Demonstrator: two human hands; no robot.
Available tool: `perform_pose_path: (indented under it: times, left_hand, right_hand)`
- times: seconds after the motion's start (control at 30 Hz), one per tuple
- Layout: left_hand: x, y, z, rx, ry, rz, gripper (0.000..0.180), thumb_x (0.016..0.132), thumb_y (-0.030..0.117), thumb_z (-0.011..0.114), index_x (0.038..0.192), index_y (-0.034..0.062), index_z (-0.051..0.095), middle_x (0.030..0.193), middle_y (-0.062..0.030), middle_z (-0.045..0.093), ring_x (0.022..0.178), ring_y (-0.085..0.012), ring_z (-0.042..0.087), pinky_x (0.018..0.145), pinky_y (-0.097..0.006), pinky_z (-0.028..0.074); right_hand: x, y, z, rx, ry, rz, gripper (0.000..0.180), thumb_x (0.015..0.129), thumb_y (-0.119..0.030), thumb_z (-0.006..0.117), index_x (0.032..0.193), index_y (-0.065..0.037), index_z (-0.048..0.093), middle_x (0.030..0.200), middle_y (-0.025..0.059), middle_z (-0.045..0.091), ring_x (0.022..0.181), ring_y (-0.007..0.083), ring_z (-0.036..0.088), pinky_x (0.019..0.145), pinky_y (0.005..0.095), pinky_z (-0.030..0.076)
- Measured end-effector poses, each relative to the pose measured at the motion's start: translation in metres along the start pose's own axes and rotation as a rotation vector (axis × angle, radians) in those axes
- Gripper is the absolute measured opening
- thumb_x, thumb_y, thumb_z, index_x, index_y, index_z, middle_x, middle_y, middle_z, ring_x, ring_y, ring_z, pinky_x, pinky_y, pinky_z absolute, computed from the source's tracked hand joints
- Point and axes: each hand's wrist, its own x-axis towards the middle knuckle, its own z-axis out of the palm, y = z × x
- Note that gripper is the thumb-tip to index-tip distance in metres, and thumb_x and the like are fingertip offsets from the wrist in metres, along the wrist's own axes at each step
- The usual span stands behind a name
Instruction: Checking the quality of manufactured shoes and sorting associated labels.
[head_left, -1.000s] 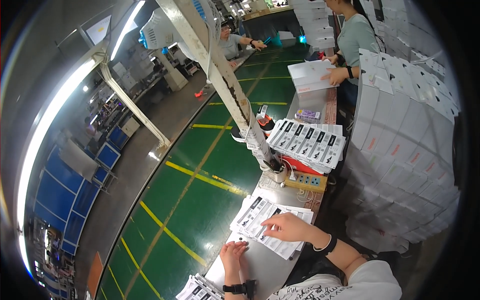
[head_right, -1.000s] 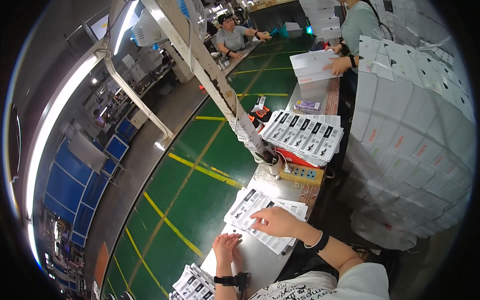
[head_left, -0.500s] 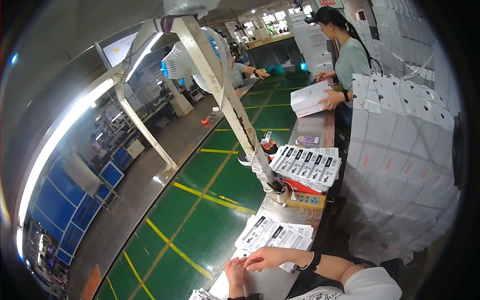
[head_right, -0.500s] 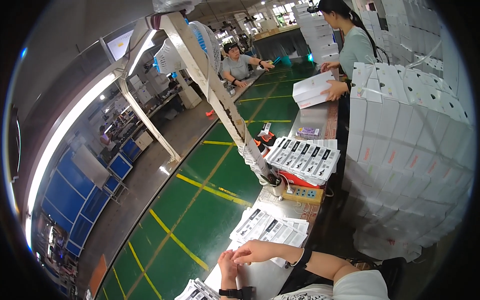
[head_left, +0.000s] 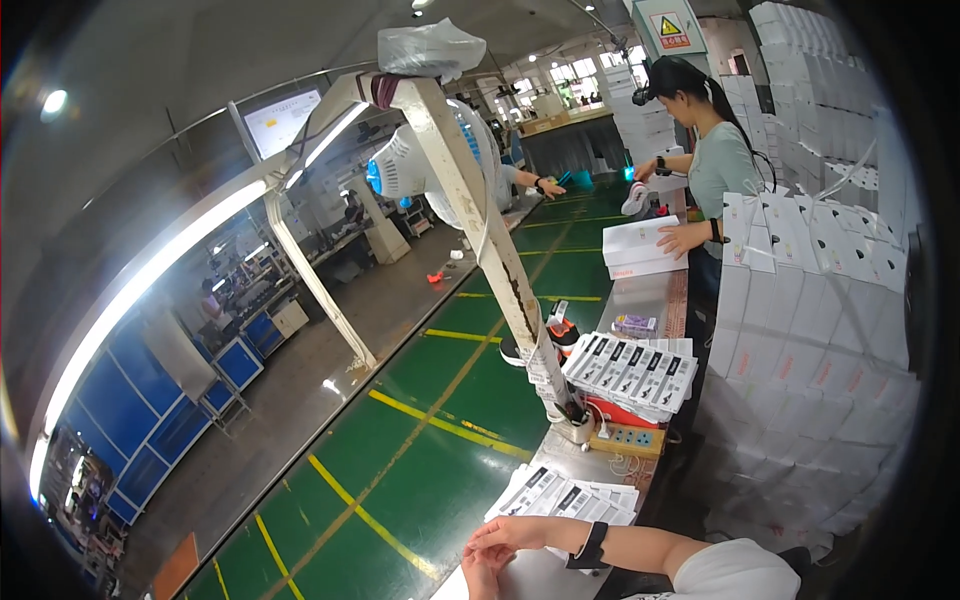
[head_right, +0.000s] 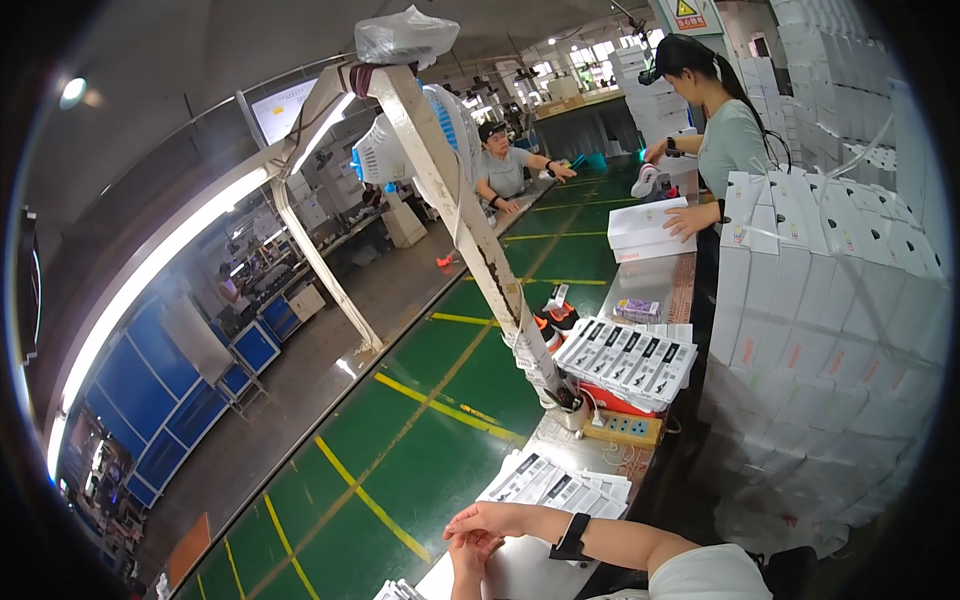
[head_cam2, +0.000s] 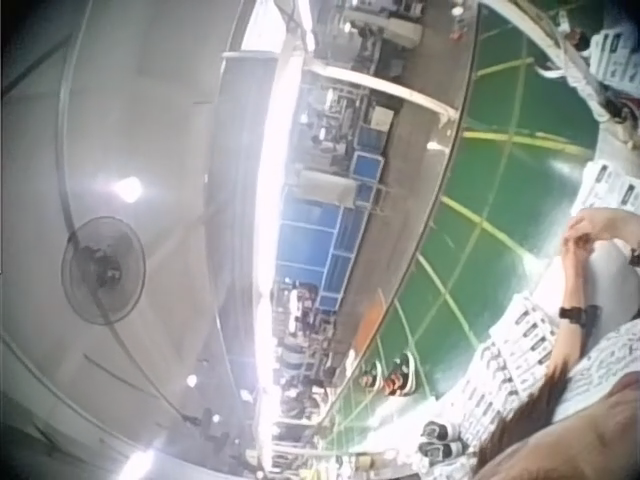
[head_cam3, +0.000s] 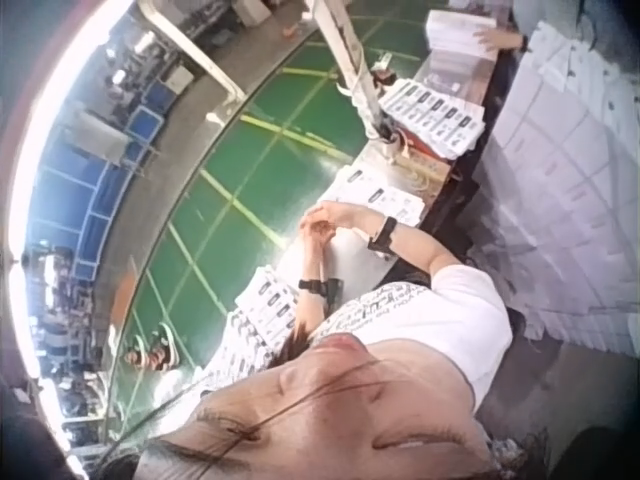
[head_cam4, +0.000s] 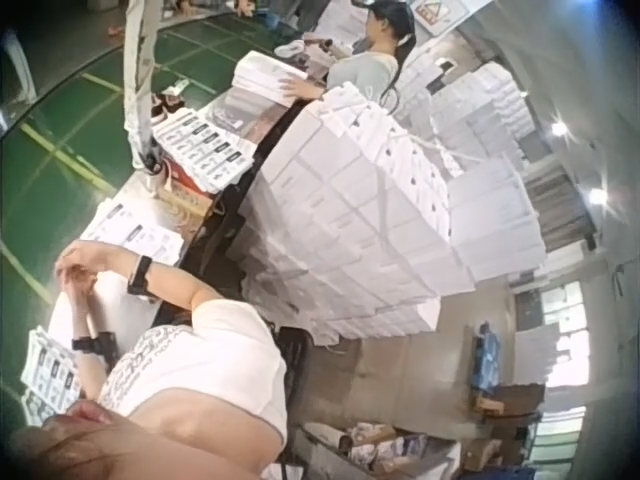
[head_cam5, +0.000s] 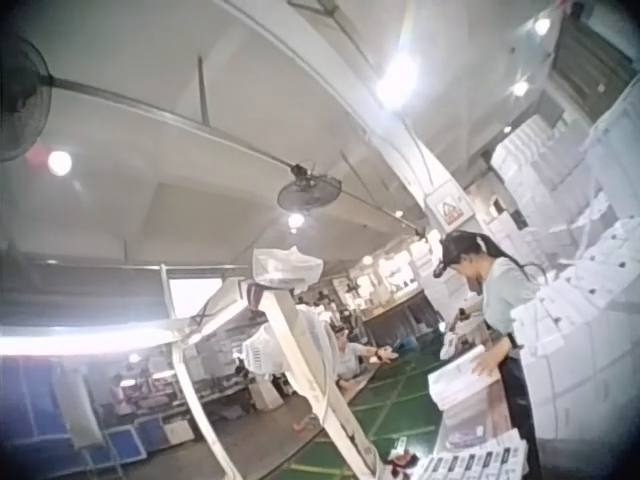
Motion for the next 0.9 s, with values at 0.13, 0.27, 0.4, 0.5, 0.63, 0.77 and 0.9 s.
perform_pose_path:
  times: [0.13, 0.27, 0.4, 0.5, 0.63, 0.77, 0.9]
  left_hand:
    - [0.009, -0.004, -0.021, 0.053, 0.005, -0.117, 0.031, 0.094, 0.025, 0.04, 0.111, -0.0008, 0.047, 0.103, -0.0207, 0.059, 0.092, -0.0325, 0.062, 0.079, -0.043, 0.054]
    - [0.014, -0.006, -0.039, -0.17, -0.16, -0.207, 0.031, 0.091, 0.028, 0.046, 0.109, 0.0035, 0.051, 0.105, -0.0171, 0.059, 0.096, -0.0315, 0.059, 0.085, -0.047, 0.048]
    - [0.017, -0.009, -0.056, -0.391, -0.277, -0.294, 0.031, 0.089, 0.031, 0.052, 0.108, 0.0078, 0.054, 0.107, -0.0134, 0.058, 0.101, -0.0305, 0.056, 0.092, -0.051, 0.043]
    - [0.021, -0.008, -0.061, -0.585, -0.342, -0.373, 0.031, 0.086, 0.034, 0.056, 0.108, 0.011, 0.057, 0.109, -0.0107, 0.058, 0.105, -0.0298, 0.054, 0.096, -0.054, 0.038]
    - [0.019, 0.001, -0.049, -0.524, -0.261, -0.382, 0.027, 0.087, 0.03, 0.055, 0.105, 0.0109, 0.057, 0.107, -0.0107, 0.059, 0.101, -0.0298, 0.056, 0.093, -0.053, 0.041]
    - [0.023, -0.002, -0.056, -0.49, -0.17, -0.389, 0.026, 0.086, 0.029, 0.056, 0.105, 0.0107, 0.057, 0.108, -0.011, 0.059, 0.1, -0.0304, 0.056, 0.091, -0.053, 0.043]
    - [0.023, -0.006, -0.061, -0.557, -0.261, -0.383, 0.027, 0.087, 0.029, 0.056, 0.105, 0.0105, 0.057, 0.108, -0.0105, 0.059, 0.101, -0.0308, 0.056, 0.089, -0.053, 0.045]
  right_hand:
    - [0.035, 0.014, -0.024, 0.449, -0.03, -0.011, 0.026, 0.091, -0.029, 0.054, 0.106, -0.008, 0.06, 0.083, -0.0013, 0.063, 0.074, 0.0074, 0.058, 0.067, 0.0224, 0.048]
    - [0.066, 0.07, -0.052, 0.804, -0.054, 0.014, 0.025, 0.092, -0.026, 0.054, 0.108, -0.009, 0.059, 0.085, -0.0001, 0.063, 0.08, 0.0093, 0.059, 0.071, 0.0244, 0.049]
    - [0.075, 0.095, -0.061, 0.643, 0.018, 0.131, 0.029, 0.095, -0.024, 0.047, 0.116, -0.006, 0.054, 0.09, 0.0034, 0.062, 0.085, 0.0156, 0.059, 0.076, 0.0267, 0.049]
    - [0.075, 0.094, -0.053, 0.657, 0.081, 0.079, 0.024, 0.09, -0.026, 0.052, 0.098, -0.005, 0.06, 0.083, 0.0103, 0.065, 0.079, 0.0249, 0.063, 0.071, 0.0369, 0.052]
    - [0.078, 0.098, -0.059, 0.678, 0.027, 0.054, 0.023, 0.091, -0.026, 0.052, 0.098, -0.005, 0.059, 0.086, 0.0082, 0.065, 0.083, 0.0234, 0.061, 0.075, 0.0372, 0.051]
    - [0.085, 0.103, -0.07, 0.688, -0.022, 0.139, 0.029, 0.096, -0.024, 0.045, 0.116, -0.005, 0.053, 0.088, 0.0024, 0.062, 0.084, 0.0142, 0.059, 0.075, 0.0264, 0.05]
    - [0.085, 0.106, -0.069, 0.702, -0.045, 0.085, 0.029, 0.095, -0.023, 0.045, 0.116, -0.003, 0.053, 0.084, 0.0014, 0.062, 0.08, 0.0126, 0.06, 0.075, 0.0257, 0.05]
